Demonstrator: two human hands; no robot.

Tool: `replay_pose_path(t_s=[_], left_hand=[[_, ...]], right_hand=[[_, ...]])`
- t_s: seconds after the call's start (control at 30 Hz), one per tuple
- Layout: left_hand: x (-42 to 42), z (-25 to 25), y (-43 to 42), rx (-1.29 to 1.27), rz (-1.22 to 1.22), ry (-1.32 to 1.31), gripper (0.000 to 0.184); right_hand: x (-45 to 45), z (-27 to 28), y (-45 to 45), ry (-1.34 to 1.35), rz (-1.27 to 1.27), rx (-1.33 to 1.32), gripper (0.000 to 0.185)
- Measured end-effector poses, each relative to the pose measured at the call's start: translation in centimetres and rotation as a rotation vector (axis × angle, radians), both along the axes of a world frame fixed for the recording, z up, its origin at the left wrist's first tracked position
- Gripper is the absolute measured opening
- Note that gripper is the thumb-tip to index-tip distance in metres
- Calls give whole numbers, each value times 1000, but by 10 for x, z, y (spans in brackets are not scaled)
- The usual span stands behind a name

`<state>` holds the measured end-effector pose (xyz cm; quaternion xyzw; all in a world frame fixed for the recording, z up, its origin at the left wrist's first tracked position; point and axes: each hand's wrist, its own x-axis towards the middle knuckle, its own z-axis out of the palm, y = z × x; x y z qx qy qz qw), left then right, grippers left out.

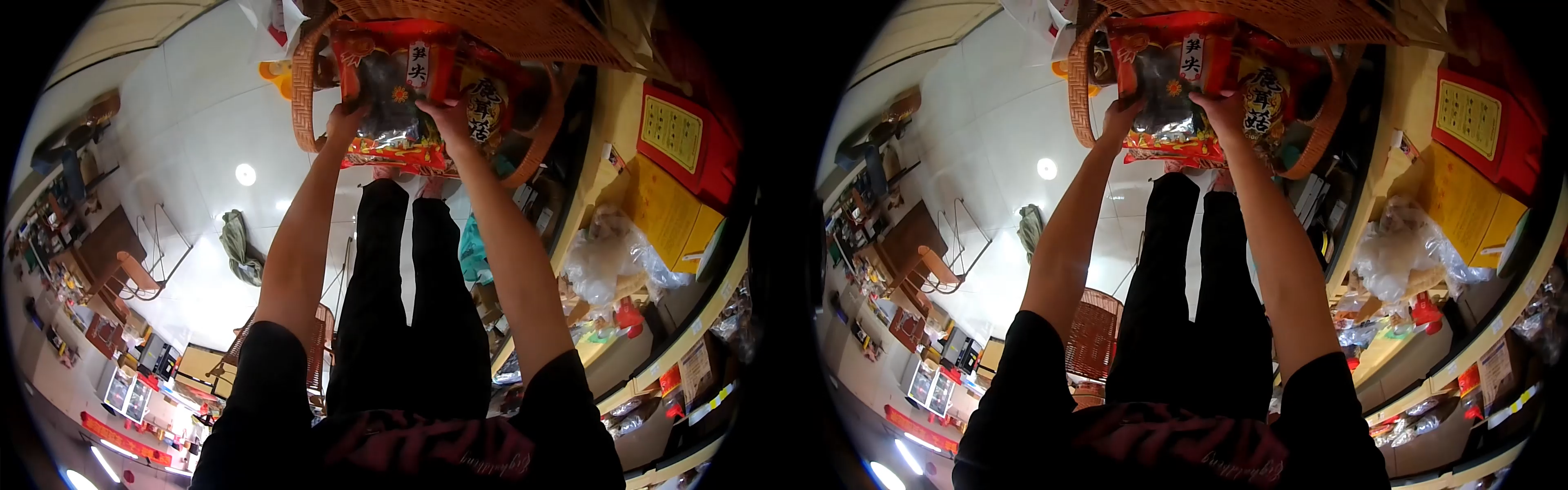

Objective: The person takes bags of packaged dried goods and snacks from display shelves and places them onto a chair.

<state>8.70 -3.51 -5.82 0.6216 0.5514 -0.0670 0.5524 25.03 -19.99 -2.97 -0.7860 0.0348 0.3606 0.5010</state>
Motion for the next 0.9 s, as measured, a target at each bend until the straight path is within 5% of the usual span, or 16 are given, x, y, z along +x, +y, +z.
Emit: replay_pose_path(t_s=[0.07, 0.13, 0.2, 0.27, 0.37, 0.5, 0.67, 0.77, 0.8, 0.9], left_hand=[[-2, 20, -5, 15, 26, 125, 54], [-17, 17, -9, -21, 46, 35, 49], [-33, 18, -15, -58, 62, -58, 45], [-47, 34, -25, -131, 135, -118, 41], [-79, 40, -37, -263, 167, -156, 33], [-116, 49, -61, -414, 197, -50, 36], [-167, 36, -90, -292, -210, 71, 24], [-182, 53, -107, -23, -386, 4, 23], [-184, 60, -110, -114, -345, -3, 23], [-157, 133, -130, -43, -522, -234, 24]], right_hand=[[-9, 8, -1, -55, -49, -17, 82], [-18, 6, -3, -67, -94, 359, 83], [-28, 20, -13, -26, -73, 312, 71], [-34, 9, -27, 281, 109, -91, 54], [-48, 55, -37, 311, 237, -6, 43], [-100, 35, -84, 36, 296, -93, 30], [-152, 25, -152, 137, 192, -101, 13], [-167, 102, -162, 470, -134, 127, 11], [-172, 109, -171, 512, -165, 153, 12], [-193, 137, -173, 514, -242, 172, 16]])
